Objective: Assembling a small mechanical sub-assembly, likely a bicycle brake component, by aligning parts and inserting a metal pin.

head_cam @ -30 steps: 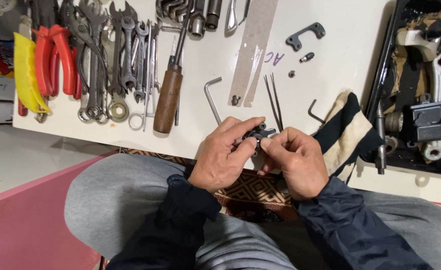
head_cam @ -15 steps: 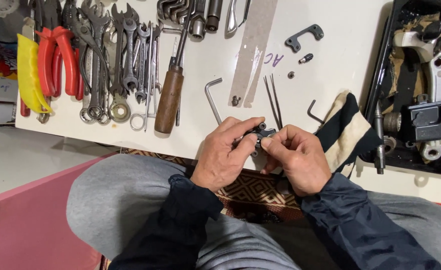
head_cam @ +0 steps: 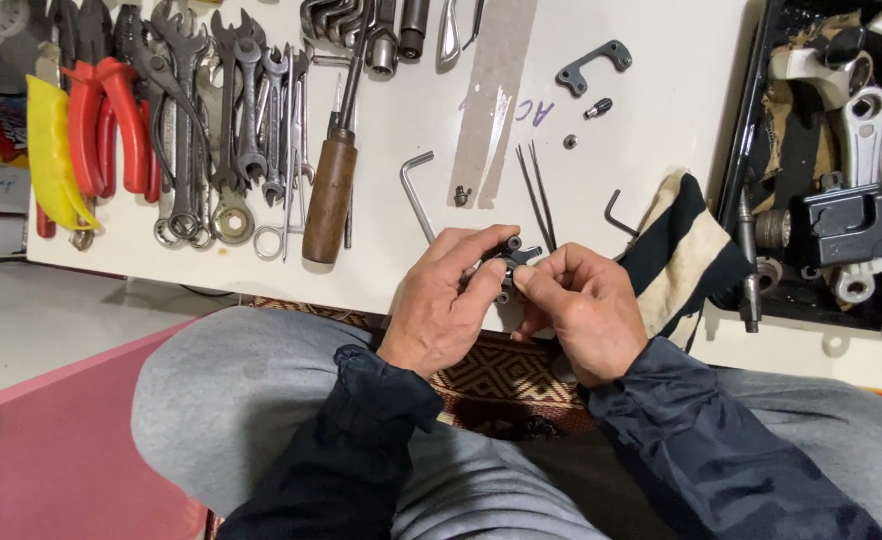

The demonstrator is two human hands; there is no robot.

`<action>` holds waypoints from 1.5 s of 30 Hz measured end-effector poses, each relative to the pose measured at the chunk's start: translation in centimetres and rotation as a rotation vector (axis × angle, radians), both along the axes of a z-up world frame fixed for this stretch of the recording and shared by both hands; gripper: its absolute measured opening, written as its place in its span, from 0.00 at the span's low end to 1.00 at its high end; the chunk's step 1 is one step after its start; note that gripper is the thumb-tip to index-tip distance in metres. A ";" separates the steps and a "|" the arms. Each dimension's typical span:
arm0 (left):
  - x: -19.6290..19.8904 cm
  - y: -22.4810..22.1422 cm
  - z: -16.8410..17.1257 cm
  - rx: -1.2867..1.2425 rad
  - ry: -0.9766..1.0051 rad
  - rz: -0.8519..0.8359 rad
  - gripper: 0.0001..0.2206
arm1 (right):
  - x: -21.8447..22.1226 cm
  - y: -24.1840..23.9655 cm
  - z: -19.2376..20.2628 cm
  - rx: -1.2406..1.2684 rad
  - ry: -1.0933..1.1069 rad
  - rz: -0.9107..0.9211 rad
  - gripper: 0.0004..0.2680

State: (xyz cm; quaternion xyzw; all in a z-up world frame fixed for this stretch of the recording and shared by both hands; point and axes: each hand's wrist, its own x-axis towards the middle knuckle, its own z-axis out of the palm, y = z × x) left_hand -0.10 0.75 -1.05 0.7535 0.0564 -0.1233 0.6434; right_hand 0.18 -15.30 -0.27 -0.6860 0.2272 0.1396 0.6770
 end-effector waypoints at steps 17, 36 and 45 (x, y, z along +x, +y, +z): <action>-0.3 0.8 0.4 -0.066 0.010 -0.064 0.20 | 1.8 -1.1 0.5 -0.091 0.021 0.161 0.08; -0.3 0.3 0.0 -0.089 0.076 0.041 0.18 | 1.6 -0.5 0.5 -0.028 0.110 0.051 0.08; -0.1 0.6 0.8 -0.094 0.205 0.017 0.19 | 3.4 -1.6 1.0 -0.084 0.105 0.252 0.09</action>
